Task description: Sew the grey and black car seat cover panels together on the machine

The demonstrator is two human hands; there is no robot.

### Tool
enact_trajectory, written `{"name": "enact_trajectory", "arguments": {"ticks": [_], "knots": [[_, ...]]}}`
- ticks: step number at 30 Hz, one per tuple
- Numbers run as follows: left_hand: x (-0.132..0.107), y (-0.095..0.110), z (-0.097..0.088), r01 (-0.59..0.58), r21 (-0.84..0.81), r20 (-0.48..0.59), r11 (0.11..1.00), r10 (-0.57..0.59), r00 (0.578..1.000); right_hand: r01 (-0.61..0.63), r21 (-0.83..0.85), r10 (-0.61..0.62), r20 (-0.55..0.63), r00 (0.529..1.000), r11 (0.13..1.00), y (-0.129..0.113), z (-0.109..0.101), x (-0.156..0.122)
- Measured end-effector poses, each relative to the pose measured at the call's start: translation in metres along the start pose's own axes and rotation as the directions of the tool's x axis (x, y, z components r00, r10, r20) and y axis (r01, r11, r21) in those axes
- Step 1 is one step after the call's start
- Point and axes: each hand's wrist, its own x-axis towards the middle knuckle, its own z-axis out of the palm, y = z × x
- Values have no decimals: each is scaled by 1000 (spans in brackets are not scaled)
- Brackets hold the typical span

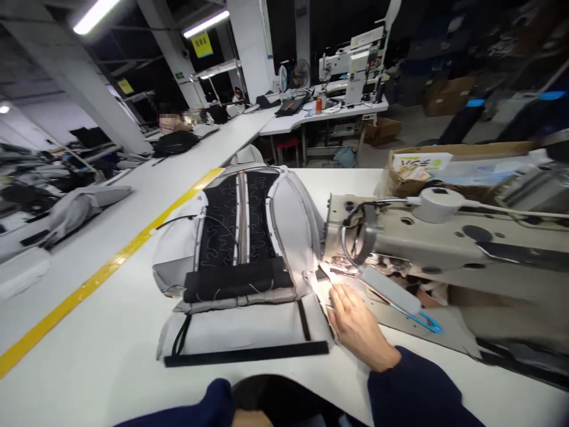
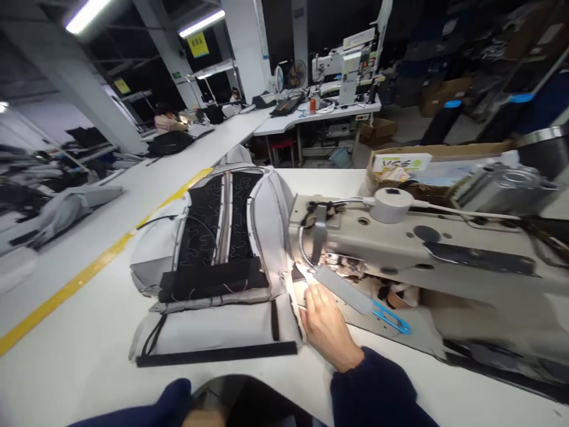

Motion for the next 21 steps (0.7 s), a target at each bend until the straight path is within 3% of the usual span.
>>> {"name": "enact_trajectory", "arguments": {"ticks": [2,4,5,6,7,9,11,14,16,18,21], "knots": [[-23,-12,-30,119,70,-124,990,-110,986,4,11,-3,-44,999,1000,1,6,-2],[-42,-39,-74,272,158,-264,949,-225,938,9,28,-7,-75,997,1000,3,13,-3],[-50,-57,-98,380,208,-358,901,-292,887,11,35,-8,-87,996,999,3,16,-4],[-54,-78,-122,520,353,-411,778,-370,833,9,41,-5,-94,996,999,3,17,-5],[-56,-99,-144,580,497,-412,645,-413,812,3,44,2,-99,995,999,3,18,-5],[-52,-142,-177,503,682,-323,531,-399,858,-11,49,16,-97,995,999,3,16,-5],[-45,-179,-193,386,749,-212,539,-356,910,-31,59,35,-68,997,998,1,10,-4],[-50,-217,-192,322,725,-115,609,-354,928,-57,62,57,-4,998,996,-3,-2,-5],[-72,-230,-179,332,696,-103,637,-369,924,-71,60,70,24,997,996,-8,-10,-10],[-108,-230,-158,356,681,-130,640,-373,919,-76,73,73,41,996,994,-15,-18,-19],[-172,-207,-108,425,658,-208,622,-392,896,-74,128,68,49,997,989,-27,-32,-36]]}}
